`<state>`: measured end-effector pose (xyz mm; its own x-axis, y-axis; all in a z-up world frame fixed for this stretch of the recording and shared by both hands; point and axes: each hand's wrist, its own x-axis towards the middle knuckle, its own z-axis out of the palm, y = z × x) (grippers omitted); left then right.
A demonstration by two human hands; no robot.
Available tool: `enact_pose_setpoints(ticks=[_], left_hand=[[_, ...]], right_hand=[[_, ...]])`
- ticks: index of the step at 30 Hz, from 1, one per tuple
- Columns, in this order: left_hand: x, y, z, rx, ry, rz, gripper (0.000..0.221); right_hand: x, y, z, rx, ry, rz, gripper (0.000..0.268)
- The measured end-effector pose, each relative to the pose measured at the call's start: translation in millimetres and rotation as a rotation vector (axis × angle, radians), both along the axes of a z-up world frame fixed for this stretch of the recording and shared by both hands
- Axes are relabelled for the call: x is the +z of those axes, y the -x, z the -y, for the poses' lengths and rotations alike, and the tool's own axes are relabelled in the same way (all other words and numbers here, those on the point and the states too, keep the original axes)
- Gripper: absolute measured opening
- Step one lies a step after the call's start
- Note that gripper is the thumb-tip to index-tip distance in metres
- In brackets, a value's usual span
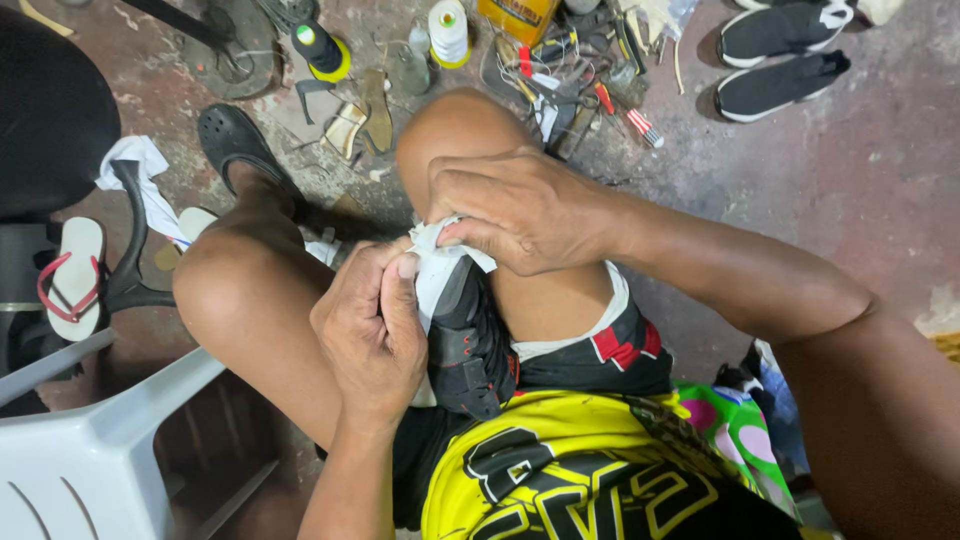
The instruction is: The person applies adhesive from a bottle to a white shoe sole using a cloth and then presses the sole onto the bottom of a black and red sneaker.
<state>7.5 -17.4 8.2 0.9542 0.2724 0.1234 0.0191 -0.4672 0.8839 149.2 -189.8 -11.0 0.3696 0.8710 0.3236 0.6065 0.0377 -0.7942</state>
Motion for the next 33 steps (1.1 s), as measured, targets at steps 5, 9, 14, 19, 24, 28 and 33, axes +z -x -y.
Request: enact_pose_setpoints(ticks=[5, 9, 14, 19, 24, 28, 33], left_hand=[[12, -4, 2, -0.083, -0.129, 0.044, 0.010], [17, -12, 3, -0.119, -0.123, 0.002, 0.009], [25, -15, 1, -0.147, -0.178, -0.086, 0.007], [34, -21, 9, -0.122, -0.235, -0.087, 0.014], [36, -25, 3, -0.188, -0.265, -0.038, 0.017], [27, -24, -1, -0.155, -0.235, -0.075, 0.004], [19, -16, -4, -0.128, -0.187, -0.094, 0.005]], right_hand=[[4, 7, 22, -0.168, -0.127, -0.203, 0.015], [5, 7, 45, -0.401, -0.102, -0.241, 0.014], [2, 10, 53, -0.384, -0.048, -0.411, 0.013], [1, 7, 40, -0.214, -0.111, -0.325, 0.014], [2, 9, 27, -0.125, -0.056, -0.245, 0.026], [-3, 1, 13, -0.073, -0.077, -0.119, 0.027], [0, 0, 9, -0.013, 0.021, -0.058, 0.023]])
